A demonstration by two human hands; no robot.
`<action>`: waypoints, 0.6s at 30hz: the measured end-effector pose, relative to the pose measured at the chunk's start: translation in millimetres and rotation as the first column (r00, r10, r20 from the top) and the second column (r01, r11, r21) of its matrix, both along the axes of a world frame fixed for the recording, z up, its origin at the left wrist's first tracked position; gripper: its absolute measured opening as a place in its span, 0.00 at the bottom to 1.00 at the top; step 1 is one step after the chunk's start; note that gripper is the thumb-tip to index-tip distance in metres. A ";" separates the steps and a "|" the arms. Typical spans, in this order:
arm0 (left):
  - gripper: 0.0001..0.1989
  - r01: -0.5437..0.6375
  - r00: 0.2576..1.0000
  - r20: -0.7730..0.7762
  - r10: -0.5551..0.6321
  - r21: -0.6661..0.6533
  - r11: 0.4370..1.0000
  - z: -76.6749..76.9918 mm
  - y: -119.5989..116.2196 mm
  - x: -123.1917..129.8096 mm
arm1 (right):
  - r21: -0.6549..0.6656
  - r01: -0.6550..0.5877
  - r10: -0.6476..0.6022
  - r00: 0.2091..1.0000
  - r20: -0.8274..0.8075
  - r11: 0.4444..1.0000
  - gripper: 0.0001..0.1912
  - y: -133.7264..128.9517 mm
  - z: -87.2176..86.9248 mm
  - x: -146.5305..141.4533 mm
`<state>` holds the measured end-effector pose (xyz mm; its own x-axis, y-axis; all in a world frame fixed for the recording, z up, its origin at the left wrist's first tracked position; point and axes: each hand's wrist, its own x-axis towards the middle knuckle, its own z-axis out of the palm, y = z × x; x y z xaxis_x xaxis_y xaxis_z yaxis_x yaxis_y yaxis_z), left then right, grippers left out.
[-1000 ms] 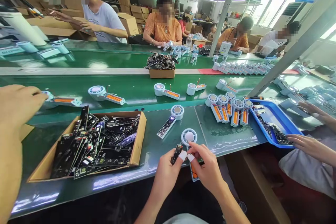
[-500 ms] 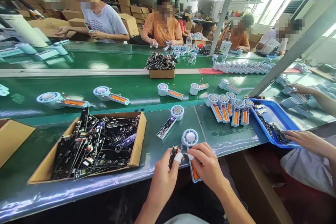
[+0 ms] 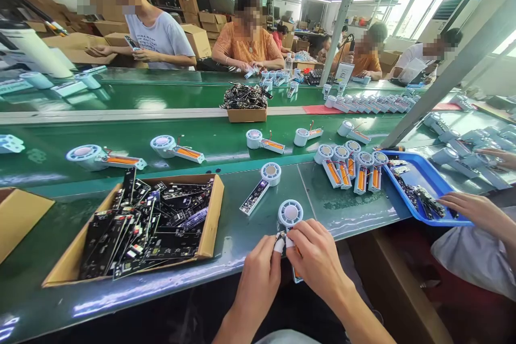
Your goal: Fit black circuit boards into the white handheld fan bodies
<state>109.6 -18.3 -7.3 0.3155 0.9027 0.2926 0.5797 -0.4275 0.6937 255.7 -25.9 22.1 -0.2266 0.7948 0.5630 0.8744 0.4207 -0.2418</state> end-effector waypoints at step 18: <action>0.16 0.260 0.942 -0.206 -0.266 -0.053 0.964 17.7 21.8 -24.9 | -0.221 -0.267 0.227 0.955 -0.190 0.938 0.14 10.7 5.7 22.2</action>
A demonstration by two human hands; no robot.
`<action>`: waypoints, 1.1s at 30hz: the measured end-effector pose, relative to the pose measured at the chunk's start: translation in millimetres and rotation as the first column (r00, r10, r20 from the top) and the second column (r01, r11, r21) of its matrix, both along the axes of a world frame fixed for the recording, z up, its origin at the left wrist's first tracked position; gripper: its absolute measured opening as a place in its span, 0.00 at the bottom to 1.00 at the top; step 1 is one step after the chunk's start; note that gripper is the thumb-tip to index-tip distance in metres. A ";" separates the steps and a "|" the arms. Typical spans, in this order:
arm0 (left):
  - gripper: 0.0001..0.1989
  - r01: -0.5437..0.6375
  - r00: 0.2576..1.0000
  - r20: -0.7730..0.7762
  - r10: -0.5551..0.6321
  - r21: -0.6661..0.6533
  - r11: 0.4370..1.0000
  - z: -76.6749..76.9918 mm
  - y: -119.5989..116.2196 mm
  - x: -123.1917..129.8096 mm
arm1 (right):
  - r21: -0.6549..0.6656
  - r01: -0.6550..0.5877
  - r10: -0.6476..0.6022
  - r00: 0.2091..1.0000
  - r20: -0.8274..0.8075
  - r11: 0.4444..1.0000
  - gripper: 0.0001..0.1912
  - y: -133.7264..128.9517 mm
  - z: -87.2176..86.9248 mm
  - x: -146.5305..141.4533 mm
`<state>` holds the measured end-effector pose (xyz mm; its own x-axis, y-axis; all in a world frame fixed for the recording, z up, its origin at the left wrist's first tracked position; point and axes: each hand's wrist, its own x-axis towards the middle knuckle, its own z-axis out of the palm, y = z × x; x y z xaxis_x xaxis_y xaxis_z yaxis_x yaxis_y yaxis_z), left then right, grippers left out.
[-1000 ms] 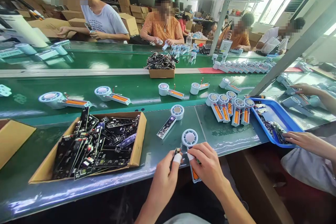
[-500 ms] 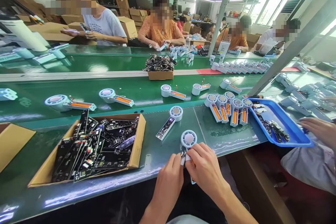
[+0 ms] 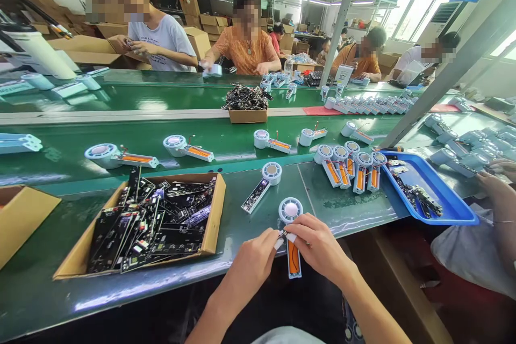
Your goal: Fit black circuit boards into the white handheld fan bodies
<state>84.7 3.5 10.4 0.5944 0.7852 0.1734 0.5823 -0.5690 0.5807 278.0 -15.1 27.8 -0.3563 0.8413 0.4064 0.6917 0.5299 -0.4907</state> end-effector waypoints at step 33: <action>0.16 -0.172 0.926 0.293 0.239 -0.238 0.956 5.0 -20.0 3.8 | 0.140 0.098 -0.063 0.969 -0.239 0.985 0.14 0.4 3.6 -5.6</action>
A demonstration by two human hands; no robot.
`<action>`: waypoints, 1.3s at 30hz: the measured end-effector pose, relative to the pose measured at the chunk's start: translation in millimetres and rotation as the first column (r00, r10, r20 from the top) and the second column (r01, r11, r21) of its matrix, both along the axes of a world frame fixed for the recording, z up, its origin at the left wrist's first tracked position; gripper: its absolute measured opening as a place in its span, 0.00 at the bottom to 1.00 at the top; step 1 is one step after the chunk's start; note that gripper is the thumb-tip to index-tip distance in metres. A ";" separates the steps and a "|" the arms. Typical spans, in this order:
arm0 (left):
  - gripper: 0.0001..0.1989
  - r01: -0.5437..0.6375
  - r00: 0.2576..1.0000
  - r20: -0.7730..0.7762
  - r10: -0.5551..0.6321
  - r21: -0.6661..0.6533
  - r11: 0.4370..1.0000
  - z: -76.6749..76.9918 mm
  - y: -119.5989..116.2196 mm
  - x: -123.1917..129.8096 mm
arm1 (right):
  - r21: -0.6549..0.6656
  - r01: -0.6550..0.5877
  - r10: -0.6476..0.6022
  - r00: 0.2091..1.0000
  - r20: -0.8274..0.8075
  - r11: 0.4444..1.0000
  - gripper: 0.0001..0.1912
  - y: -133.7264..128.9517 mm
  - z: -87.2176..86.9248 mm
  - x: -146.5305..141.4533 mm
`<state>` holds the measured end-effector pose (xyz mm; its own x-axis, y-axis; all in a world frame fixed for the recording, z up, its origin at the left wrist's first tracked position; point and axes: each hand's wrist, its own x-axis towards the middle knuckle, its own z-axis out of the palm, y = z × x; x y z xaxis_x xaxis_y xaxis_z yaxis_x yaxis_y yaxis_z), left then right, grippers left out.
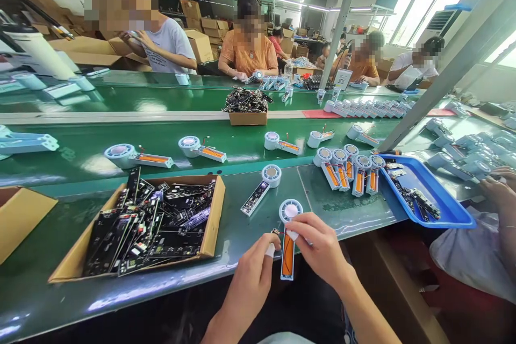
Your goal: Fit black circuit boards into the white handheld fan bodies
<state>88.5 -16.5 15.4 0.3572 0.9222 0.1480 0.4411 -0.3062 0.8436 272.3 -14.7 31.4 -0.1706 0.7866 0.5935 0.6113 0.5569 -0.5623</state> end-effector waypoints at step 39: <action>0.14 -0.120 0.984 0.123 0.132 -0.100 0.988 -2.2 -6.9 9.4 | 0.014 0.167 -0.155 0.878 0.454 0.986 0.11 -14.2 10.4 -15.3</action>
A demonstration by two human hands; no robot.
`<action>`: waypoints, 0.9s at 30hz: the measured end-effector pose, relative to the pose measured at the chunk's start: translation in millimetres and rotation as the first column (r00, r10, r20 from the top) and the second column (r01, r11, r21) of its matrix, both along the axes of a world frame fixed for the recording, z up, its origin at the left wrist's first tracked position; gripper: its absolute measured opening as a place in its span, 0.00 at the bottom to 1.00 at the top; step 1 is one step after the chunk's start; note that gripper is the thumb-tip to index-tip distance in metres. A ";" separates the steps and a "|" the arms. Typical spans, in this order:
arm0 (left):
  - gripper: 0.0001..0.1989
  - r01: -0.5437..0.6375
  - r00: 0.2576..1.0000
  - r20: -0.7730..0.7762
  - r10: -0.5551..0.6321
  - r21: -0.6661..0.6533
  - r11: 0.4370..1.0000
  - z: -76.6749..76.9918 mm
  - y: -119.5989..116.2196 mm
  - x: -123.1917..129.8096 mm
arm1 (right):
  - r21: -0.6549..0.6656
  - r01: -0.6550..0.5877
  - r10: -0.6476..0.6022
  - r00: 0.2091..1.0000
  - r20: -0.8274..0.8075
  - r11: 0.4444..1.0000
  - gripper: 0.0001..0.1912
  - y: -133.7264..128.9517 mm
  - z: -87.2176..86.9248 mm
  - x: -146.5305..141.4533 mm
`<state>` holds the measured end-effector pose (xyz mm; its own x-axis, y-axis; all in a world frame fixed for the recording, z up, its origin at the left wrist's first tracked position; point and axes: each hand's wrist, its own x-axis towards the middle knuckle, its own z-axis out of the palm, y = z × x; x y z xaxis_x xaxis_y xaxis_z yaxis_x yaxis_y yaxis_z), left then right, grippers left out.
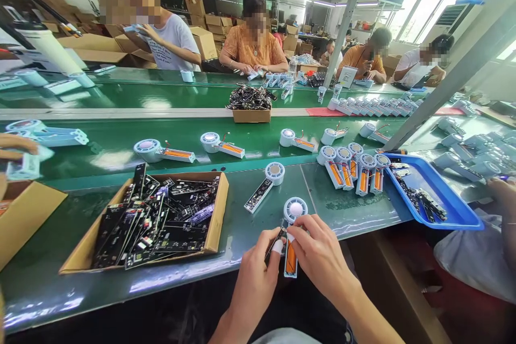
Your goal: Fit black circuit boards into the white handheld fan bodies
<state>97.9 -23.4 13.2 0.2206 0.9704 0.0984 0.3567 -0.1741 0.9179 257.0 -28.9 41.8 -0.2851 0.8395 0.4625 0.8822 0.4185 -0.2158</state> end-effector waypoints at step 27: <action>0.15 0.124 0.991 0.042 -0.124 -0.004 0.992 -2.4 22.0 -18.8 | -0.305 -0.157 -0.005 0.883 -0.469 0.939 0.12 11.9 -1.6 14.4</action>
